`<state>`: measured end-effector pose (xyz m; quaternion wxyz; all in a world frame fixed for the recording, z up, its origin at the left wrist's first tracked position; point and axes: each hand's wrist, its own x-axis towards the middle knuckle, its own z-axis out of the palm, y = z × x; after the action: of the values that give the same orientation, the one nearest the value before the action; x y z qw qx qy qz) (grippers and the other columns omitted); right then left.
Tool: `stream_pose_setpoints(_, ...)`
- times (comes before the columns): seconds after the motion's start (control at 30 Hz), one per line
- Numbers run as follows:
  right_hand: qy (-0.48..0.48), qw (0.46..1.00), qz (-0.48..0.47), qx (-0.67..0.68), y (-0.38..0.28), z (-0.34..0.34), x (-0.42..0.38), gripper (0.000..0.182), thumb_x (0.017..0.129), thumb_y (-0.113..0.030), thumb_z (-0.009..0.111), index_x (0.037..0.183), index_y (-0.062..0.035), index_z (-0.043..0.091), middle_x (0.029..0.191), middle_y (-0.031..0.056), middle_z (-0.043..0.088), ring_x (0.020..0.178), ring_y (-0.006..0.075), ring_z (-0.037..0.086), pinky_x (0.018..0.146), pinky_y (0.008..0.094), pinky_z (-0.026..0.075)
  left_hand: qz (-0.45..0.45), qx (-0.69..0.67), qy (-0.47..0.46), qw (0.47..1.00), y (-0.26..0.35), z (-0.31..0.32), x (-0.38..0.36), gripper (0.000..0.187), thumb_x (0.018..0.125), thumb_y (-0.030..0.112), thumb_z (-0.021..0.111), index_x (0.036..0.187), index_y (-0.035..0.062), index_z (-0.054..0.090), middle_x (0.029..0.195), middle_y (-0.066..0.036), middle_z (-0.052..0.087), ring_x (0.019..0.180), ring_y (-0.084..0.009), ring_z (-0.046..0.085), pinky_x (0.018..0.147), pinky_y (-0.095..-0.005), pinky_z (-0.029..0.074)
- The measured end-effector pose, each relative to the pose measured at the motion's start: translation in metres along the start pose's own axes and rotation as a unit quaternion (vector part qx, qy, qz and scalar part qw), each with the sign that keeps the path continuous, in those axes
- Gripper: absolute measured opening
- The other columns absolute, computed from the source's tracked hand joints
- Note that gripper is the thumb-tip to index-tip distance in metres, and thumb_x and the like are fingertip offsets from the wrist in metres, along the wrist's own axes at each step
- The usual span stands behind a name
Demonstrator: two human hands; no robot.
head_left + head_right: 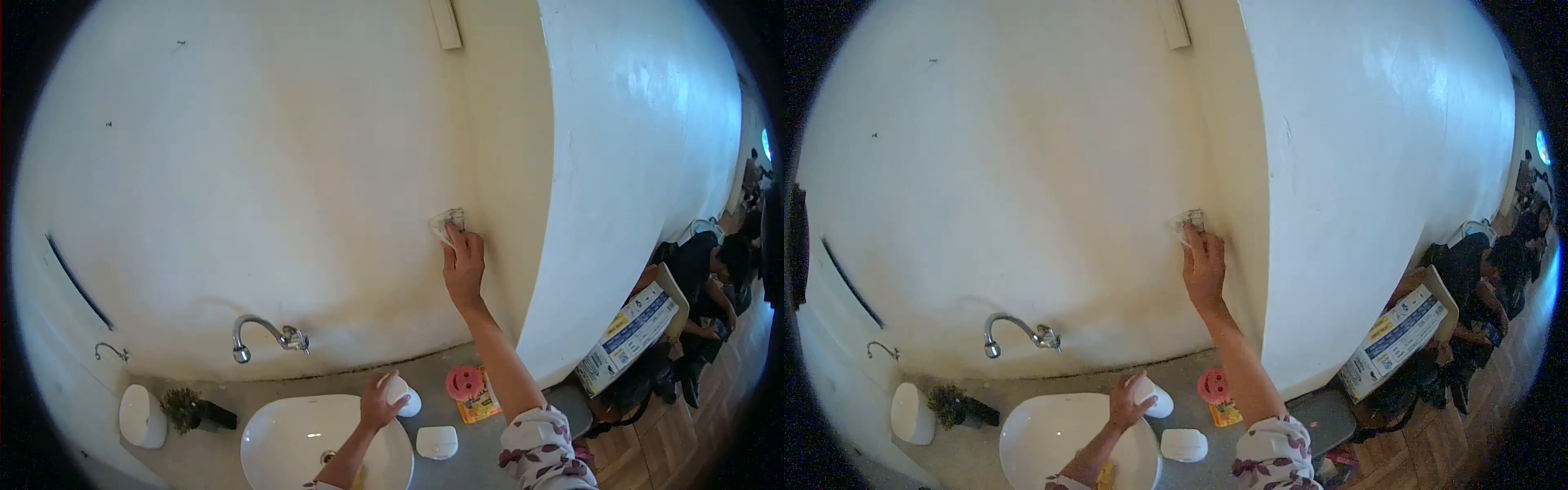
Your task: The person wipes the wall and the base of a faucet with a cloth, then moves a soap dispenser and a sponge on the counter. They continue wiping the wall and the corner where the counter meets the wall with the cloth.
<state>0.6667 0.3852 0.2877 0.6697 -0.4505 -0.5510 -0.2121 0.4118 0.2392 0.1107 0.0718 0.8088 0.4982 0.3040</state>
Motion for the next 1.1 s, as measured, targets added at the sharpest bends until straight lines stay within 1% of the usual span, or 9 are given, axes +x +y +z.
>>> stream_pose_setpoints(0.23, 0.177, 0.977, -0.111, 0.038, -0.068, 0.032, 0.226, 0.033, 0.081, -0.004, 0.061, 0.113, -0.0122, 0.064, 0.076, 0.0097, 0.051, 0.07, 0.0244, 0.05, 0.062, 0.0353, 0.043, 0.011, -0.011, 0.047, 0.999, 0.002, 0.002, 0.002, 0.061, 0.069, 0.042, 0.074, 0.12, 0.0133, 0.058, 0.103, -0.017, 0.059, 0.093, -0.0324, 0.056, 0.079, -0.0414, 0.049)
stream_pose_setpoints(0.33, 0.153, 0.976, -0.152, 0.011, -0.063, 0.035, 0.191, 0.031, 0.082, -0.005, 0.061, 0.112, -0.0127, 0.064, 0.075, 0.0087, 0.051, 0.069, 0.0243, 0.05, 0.061, 0.0349, 0.043, -0.042, 0.018, 0.01, 0.999, 0.008, 0.003, 0.003, 0.061, 0.069, 0.043, 0.074, 0.12, 0.0129, 0.058, 0.101, -0.017, 0.059, 0.094, -0.0324, 0.056, 0.079, -0.0406, 0.049)
stream_pose_setpoints(0.47, -0.11, 0.975, -0.119, 0.151, -0.024, 0.023, 0.001, 0.025, 0.085, -0.007, 0.061, 0.11, -0.0038, 0.064, 0.08, 0.0123, 0.059, 0.071, 0.0263, 0.056, 0.063, 0.0383, 0.046, 0.007, -0.004, 0.067, 0.998, 0.006, 0.002, 0.005, 0.06, 0.069, 0.042, 0.074, 0.119, 0.0129, 0.059, 0.097, -0.016, 0.058, 0.089, -0.0317, 0.058, 0.071, -0.041, 0.05)
stream_pose_setpoints(0.57, -0.165, 0.968, -0.131, 0.136, -0.014, 0.022, -0.001, 0.022, 0.085, -0.008, 0.062, 0.106, -0.0034, 0.065, 0.078, 0.0115, 0.059, 0.07, 0.0262, 0.055, 0.061, 0.0398, 0.045, 0.031, -0.005, 0.089, 0.996, 0.0, 0.008, 0.004, 0.06, 0.068, 0.042, 0.074, 0.119, 0.0133, 0.059, 0.096, -0.016, 0.058, 0.087, -0.0316, 0.058, 0.069, -0.0412, 0.05)
stream_pose_setpoints(0.73, 0.117, 0.977, -0.157, 0.085, -0.1, 0.047, 0.222, 0.028, 0.079, -0.004, 0.061, 0.105, -0.0111, 0.064, 0.08, 0.0096, 0.052, 0.076, 0.0273, 0.05, 0.063, 0.039, 0.044, -0.026, 0.012, 0.055, 0.998, 0.005, 0.004, 0.0, 0.06, 0.068, 0.041, 0.075, 0.119, 0.0129, 0.059, 0.094, -0.016, 0.058, 0.087, -0.0319, 0.058, 0.07, -0.0411, 0.051)
stream_pose_setpoints(0.83, 0.124, 0.969, -0.2, 0.074, -0.11, 0.057, 0.235, 0.021, 0.08, -0.007, 0.061, 0.101, -0.0106, 0.064, 0.079, 0.0108, 0.053, 0.074, 0.0283, 0.05, 0.064, 0.0401, 0.044, -0.014, 0.004, 0.087, 0.996, 0.001, 0.006, 0.001, 0.06, 0.068, 0.041, 0.075, 0.118, 0.0127, 0.059, 0.093, -0.016, 0.058, 0.086, -0.0319, 0.058, 0.07, -0.041, 0.051)
stream_pose_setpoints(0.97, -0.166, 0.951, -0.195, 0.171, -0.054, 0.066, 0.031, 0.023, 0.091, -0.017, 0.052, 0.111, -0.0102, 0.061, 0.081, 0.0135, 0.055, 0.075, 0.0311, 0.052, 0.068, 0.043, 0.045, 0.018, -0.015, 0.104, 0.994, -0.004, 0.01, 0.001, 0.06, 0.068, 0.041, 0.075, 0.118, 0.0123, 0.059, 0.094, -0.017, 0.058, 0.086, -0.0323, 0.058, 0.069, -0.0405, 0.051)
stream_pose_setpoints(1.0, -0.387, 0.899, -0.184, 0.089, -0.043, 0.049, -0.013, 0.023, 0.092, -0.018, 0.05, 0.109, -0.007, 0.061, 0.085, 0.0147, 0.057, 0.075, 0.032, 0.053, 0.069, 0.0453, 0.043, 0.015, -0.019, 0.102, 0.995, -0.002, 0.009, -0.002, 0.06, 0.068, 0.041, 0.075, 0.118, 0.0123, 0.059, 0.094, -0.017, 0.058, 0.086, -0.0323, 0.058, 0.069, -0.0405, 0.051)
stream_pose_setpoints(1.1, -0.3, 0.887, -0.308, 0.17, -0.012, 0.038, -0.068, 0.019, 0.09, -0.02, 0.055, 0.102, -0.0084, 0.064, 0.075, 0.0135, 0.054, 0.073, 0.0301, 0.053, 0.063, 0.0403, 0.043, -0.028, -0.002, 0.082, 0.996, 0.005, 0.004, -0.001, 0.06, 0.068, 0.042, 0.075, 0.118, 0.0122, 0.059, 0.096, -0.017, 0.058, 0.086, -0.0325, 0.058, 0.07, -0.0407, 0.051)
